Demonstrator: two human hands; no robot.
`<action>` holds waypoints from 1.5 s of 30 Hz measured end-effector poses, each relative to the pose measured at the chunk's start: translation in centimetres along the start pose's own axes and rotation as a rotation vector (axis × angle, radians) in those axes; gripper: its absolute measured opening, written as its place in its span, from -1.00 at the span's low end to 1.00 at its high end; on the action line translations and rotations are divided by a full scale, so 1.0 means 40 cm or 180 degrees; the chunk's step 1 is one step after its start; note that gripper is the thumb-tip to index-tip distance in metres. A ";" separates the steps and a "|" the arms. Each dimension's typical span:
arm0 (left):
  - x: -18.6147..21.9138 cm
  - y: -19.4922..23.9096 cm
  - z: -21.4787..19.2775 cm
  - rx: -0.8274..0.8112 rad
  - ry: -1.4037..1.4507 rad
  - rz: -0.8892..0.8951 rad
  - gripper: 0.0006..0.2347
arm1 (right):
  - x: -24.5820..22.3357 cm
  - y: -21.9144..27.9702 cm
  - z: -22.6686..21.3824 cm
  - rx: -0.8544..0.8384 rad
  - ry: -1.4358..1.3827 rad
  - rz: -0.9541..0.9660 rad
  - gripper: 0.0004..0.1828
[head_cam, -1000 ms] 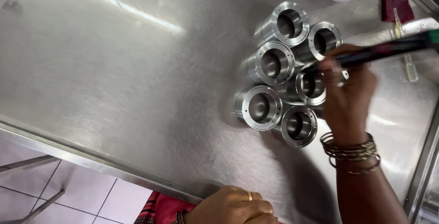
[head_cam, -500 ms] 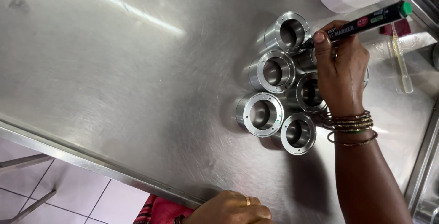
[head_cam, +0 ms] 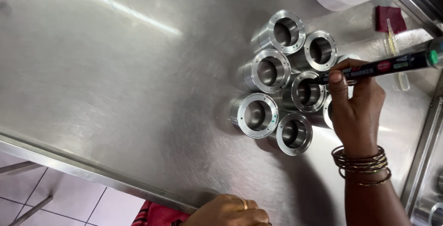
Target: Marking, oiling, and cleaning metal rings on a workbench.
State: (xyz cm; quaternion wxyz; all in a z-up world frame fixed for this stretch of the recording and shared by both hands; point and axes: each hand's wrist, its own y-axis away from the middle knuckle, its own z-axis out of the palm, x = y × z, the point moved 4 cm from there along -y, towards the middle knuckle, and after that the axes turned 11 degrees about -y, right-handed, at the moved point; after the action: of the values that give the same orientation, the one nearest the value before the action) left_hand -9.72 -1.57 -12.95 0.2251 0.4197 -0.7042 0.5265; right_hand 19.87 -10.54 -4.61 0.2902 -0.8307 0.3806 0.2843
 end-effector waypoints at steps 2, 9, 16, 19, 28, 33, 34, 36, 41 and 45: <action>-0.004 -0.046 -0.023 -0.0029 0.0017 0.0001 -0.88 | -0.004 0.016 0.014 -0.0040 0.0105 0.0001 -0.65; 0.004 -0.058 -0.035 -0.0132 -0.0222 -0.0033 -0.85 | -0.024 0.003 0.044 -0.0094 0.0364 0.0202 -0.73; 0.007 -0.061 -0.038 -0.0075 -0.0120 -0.0066 -0.83 | 0.083 0.008 -0.033 0.0173 -0.0100 -0.0196 -0.60; 0.003 -0.051 -0.021 -0.0329 -0.0132 -0.0146 -0.83 | 0.096 0.000 -0.058 0.0368 -0.0131 -0.0086 -0.56; -0.001 -0.064 -0.012 -0.0316 -0.0146 -0.0088 -0.86 | 0.103 -0.039 -0.029 0.0302 0.0417 -0.0221 -0.59; 0.000 -0.070 -0.017 -0.0217 -0.0184 -0.0070 -0.87 | 0.108 -0.046 -0.036 0.0288 0.0547 -0.0247 -0.62; 0.002 -0.070 -0.018 -0.0193 -0.0184 -0.0061 -0.87 | 0.111 -0.045 -0.040 0.0307 0.0545 -0.0162 -0.63; 0.002 -0.073 -0.021 -0.0166 -0.0187 -0.0054 -0.88 | 0.091 -0.030 -0.064 0.0387 0.0296 -0.0027 -0.63; 0.010 -0.067 -0.034 -0.0065 -0.0229 -0.0109 -0.89 | 0.034 0.097 -0.073 0.0380 -0.0564 0.0349 -0.66; 0.012 -0.075 -0.044 -0.0137 -0.0225 -0.0085 -0.88 | -0.038 0.176 -0.029 -0.0093 -0.0566 0.0244 -0.70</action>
State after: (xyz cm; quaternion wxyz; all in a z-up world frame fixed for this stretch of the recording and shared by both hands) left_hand -7.72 -0.37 -10.31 0.2160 0.4425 -0.7172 0.4931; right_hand 13.72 -14.45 -4.66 0.2996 -0.7912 0.3806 0.3733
